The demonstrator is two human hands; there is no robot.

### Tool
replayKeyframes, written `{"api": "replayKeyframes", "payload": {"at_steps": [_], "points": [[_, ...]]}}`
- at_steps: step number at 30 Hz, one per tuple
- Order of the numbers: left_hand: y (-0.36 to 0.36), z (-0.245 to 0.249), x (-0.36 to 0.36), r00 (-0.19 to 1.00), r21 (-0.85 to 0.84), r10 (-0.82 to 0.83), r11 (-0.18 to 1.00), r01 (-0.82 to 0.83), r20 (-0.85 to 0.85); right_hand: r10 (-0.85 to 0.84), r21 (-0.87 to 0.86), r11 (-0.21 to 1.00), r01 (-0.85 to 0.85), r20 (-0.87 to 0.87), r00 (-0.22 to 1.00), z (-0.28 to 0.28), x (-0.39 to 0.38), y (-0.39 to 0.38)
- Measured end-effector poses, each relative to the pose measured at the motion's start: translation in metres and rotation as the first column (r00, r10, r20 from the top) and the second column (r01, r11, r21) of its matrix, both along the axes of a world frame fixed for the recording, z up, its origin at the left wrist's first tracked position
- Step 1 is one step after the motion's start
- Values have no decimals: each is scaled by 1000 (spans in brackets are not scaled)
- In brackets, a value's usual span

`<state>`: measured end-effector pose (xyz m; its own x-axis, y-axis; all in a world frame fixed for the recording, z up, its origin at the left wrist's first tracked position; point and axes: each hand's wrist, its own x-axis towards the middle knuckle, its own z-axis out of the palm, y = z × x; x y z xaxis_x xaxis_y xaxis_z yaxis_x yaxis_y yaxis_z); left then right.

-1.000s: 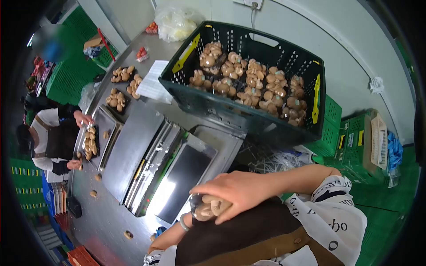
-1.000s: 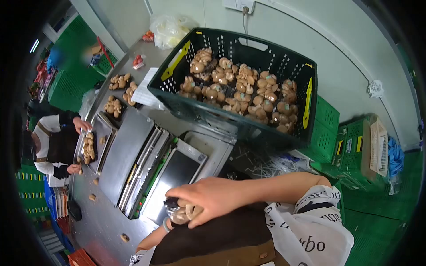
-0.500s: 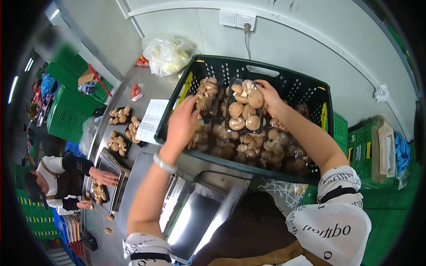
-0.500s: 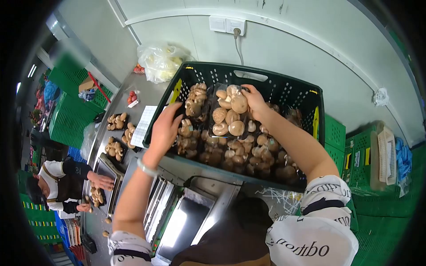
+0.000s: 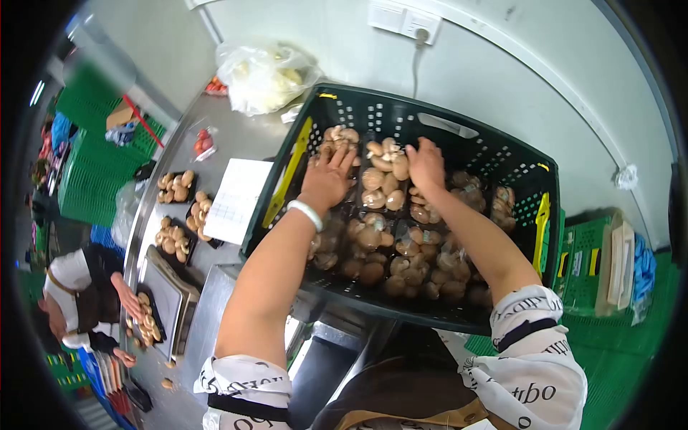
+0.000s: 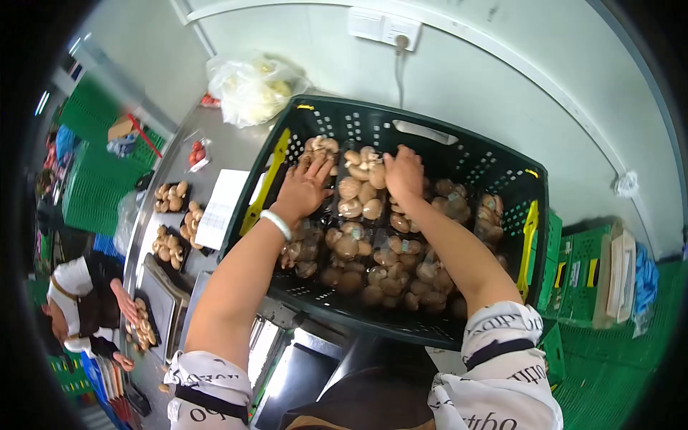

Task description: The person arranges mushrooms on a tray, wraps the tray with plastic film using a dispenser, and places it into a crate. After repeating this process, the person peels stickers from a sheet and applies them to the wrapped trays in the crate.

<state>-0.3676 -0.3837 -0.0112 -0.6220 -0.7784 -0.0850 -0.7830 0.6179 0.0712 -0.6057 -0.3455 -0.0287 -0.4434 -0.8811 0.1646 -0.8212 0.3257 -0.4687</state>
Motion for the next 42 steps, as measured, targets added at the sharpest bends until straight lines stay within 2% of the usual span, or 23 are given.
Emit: {"api": "replayKeyframes", "payload": {"at_steps": [1, 2, 3, 5, 7, 9, 10, 13, 15, 17, 19, 20, 21, 23, 25, 26, 29, 31, 32, 34, 36, 39, 42], "points": [[1, 1, 0, 999, 16, 18, 1000, -18, -29, 75, -59, 995, -80, -81, 994, 18, 6, 11], [2, 2, -2, 998, 52, 29, 998, -26, -51, 204, -261, 927, -271, -254, 945, 18, 7, 18], [2, 4, -1, 996, 83, 60, 995, -54, -71, 316, -258, 873, -414, -346, 883, 30, 18, 27], [0, 2, -1, 996, 83, 53, 995, -47, -78, 511, -56, 821, -568, -374, 774, 33, 45, 40], [0, 12, -4, 996, 155, 77, 985, -70, -38, 550, 106, 825, -555, -370, 748, 1, 51, 38], [3, 14, -10, 992, 124, 110, 987, -100, -70, 528, 96, 836, -540, -404, 747, 1, 57, 37], [15, 28, 1, 966, 112, 96, 991, -70, -239, 543, 91, 825, -557, -398, 740, 1, 53, 37], [67, 94, 41, 766, 77, -33, 991, 107, -642, 671, -9, 701, -713, -330, 664, 17, 33, 33], [110, 110, 85, 470, -62, -131, 985, 160, -873, 742, 8, 671, -742, -29, 670, 40, 28, 27], [162, 131, 153, 399, 36, 18, 999, 39, -917, 603, -180, 747, -639, -221, 767, 43, 33, 24], [206, 128, 229, 380, 190, 257, 960, -207, -888, 613, -265, 766, -585, 29, 790, 90, 84, 27], [226, 110, 267, 298, 240, 376, 882, -407, -877, 659, -266, 737, -622, 76, 748, 116, 116, 31], [248, 104, 310, 153, 367, 509, 769, -523, -847, 722, -294, 679, -672, 106, 684, 134, 146, 29], [289, 75, 388, -345, 615, 545, 453, -646, -764, 826, -291, 561, -775, 265, 498, 163, 219, 33], [331, 42, 456, -361, 534, 497, 263, -804, -789, 935, -217, 329, -919, 209, 286, 173, 291, 38], [345, 45, 471, -445, 610, 550, 154, -777, -706, 971, -166, 204, -965, 158, 178, 168, 325, 38], [350, 39, 495, -476, 706, 615, 197, -680, -629, 988, -6, -157, -988, -3, -157, 130, 430, 22], [333, 40, 494, -461, 710, 589, 300, -637, -663, 985, 75, -148, -986, 97, -141, 95, 493, 5], [325, 41, 501, -466, 724, 620, 256, -641, -632, 987, 122, -121, -985, 122, -106, 80, 523, -2], [313, 23, 527, -532, 652, 452, 159, -741, -716, 986, 210, -64, -976, 166, -29, 50, 582, -18], [308, 16, 554, -650, 669, 266, -22, -743, -712, 966, 67, -85, -994, 249, -66, 19, 636, -28], [318, -35, 613, -770, 763, 85, -102, -639, -633, 904, -126, -74, -989, 411, -120, -7, 711, -12], [316, -28, 623, -879, 901, 266, -75, -427, -395, 860, -161, -19, -987, 501, -98, -32, 782, 9]]}}
